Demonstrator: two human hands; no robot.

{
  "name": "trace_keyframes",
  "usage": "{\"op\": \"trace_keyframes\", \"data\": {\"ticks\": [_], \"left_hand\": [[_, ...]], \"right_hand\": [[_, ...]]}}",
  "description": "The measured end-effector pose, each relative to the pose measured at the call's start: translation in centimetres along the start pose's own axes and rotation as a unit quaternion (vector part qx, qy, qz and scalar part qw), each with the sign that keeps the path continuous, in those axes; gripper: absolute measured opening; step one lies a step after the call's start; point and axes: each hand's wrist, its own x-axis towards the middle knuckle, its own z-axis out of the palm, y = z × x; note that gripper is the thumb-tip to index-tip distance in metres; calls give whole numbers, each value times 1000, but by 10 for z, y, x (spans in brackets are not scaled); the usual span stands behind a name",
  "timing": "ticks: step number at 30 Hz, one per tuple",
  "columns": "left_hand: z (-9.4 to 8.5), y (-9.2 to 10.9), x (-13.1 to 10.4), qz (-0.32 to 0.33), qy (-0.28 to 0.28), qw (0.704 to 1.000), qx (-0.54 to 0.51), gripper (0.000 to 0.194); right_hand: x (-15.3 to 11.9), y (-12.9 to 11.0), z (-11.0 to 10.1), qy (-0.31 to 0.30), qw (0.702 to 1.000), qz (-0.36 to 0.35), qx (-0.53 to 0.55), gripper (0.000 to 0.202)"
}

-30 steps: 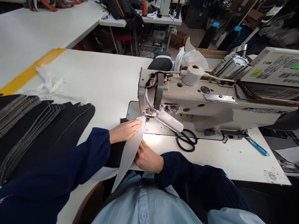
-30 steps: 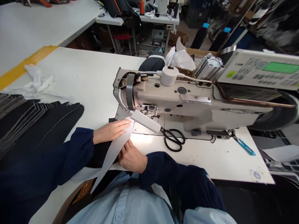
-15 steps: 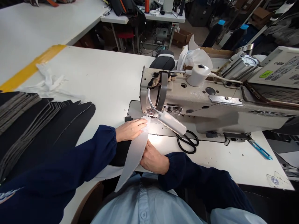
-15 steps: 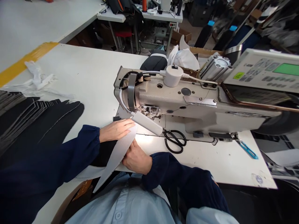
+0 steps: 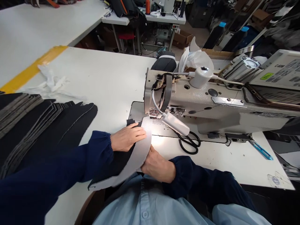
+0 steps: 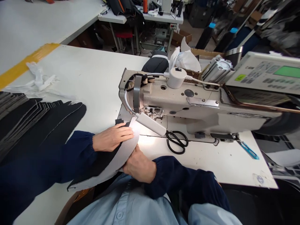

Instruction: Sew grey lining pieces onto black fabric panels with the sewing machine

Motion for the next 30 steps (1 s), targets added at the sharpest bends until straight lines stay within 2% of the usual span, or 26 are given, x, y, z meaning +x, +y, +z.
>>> {"op": "trace_keyframes", "data": {"ticks": [2, 5, 9, 15, 22, 30], "left_hand": [[-8, 11, -9, 10, -2, 1000, -6, 42], [-13, 24, -19, 24, -17, 1000, 0, 47], [-7, 30, -25, 16, -30, 999, -6, 40], [5, 33, -34, -5, -25, 998, -51, 38], [14, 25, -29, -27, -37, 997, -56, 43], [19, 4, -11, -43, -23, 998, -50, 43]], "right_hand": [[-4, -12, -11, -33, 998, -40, -34, 22], [-9, -27, -22, -36, 996, -73, -43, 19], [-12, -36, -21, 2, 996, -76, -52, 19], [-11, -33, -18, 28, 996, -71, -36, 20], [-5, -25, -18, -5, 997, -72, -39, 19], [2, -9, -13, -32, 998, -25, -53, 18]]}}
